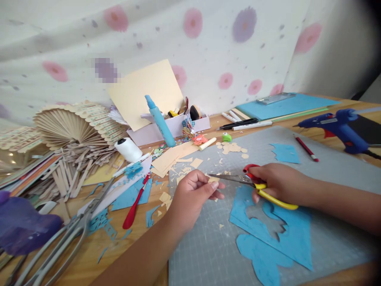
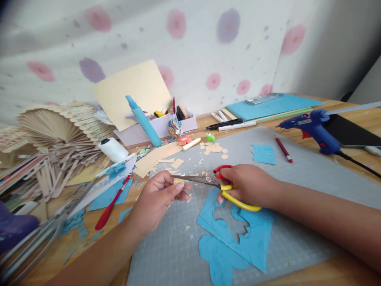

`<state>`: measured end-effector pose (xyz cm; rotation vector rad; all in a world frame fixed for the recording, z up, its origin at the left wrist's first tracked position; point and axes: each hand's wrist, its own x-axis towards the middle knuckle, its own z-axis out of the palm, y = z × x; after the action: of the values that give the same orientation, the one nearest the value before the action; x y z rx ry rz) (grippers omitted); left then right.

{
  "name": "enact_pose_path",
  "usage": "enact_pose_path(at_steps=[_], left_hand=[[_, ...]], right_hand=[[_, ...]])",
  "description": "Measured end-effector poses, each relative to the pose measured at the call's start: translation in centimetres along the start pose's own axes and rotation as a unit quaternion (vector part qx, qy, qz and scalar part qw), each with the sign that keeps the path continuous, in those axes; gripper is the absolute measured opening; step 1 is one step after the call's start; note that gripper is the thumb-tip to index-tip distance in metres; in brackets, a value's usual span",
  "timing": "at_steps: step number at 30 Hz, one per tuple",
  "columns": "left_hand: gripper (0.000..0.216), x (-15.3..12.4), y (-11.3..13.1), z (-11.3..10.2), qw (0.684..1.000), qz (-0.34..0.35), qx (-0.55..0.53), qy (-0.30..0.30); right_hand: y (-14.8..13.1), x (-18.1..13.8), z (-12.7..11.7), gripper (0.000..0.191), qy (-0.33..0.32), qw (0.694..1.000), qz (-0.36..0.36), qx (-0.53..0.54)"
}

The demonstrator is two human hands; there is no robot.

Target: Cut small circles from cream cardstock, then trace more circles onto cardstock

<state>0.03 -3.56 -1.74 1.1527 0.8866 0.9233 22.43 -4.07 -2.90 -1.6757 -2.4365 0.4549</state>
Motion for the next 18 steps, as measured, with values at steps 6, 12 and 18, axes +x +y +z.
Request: enact_pose_path(at_steps=[6, 12, 18], left_hand=[[0.026, 0.0, 0.0, -0.1, 1.000, -0.006, -0.005, -0.002], [0.026, 0.0, -0.1, -0.2, 0.999, 0.005, -0.025, -0.031], [0.034, -0.4, 0.3, 0.1, 0.996, 0.002, -0.080, -0.031]], right_hand=[[-0.4, -0.7, -0.8, 0.017, -0.022, 1.000, -0.004, 0.017], [-0.7, -1.3, -1.1, 0.015, -0.050, 0.998, 0.016, 0.030], [-1.0, -1.5, -1.2, 0.019, -0.060, 0.997, 0.010, 0.051]])
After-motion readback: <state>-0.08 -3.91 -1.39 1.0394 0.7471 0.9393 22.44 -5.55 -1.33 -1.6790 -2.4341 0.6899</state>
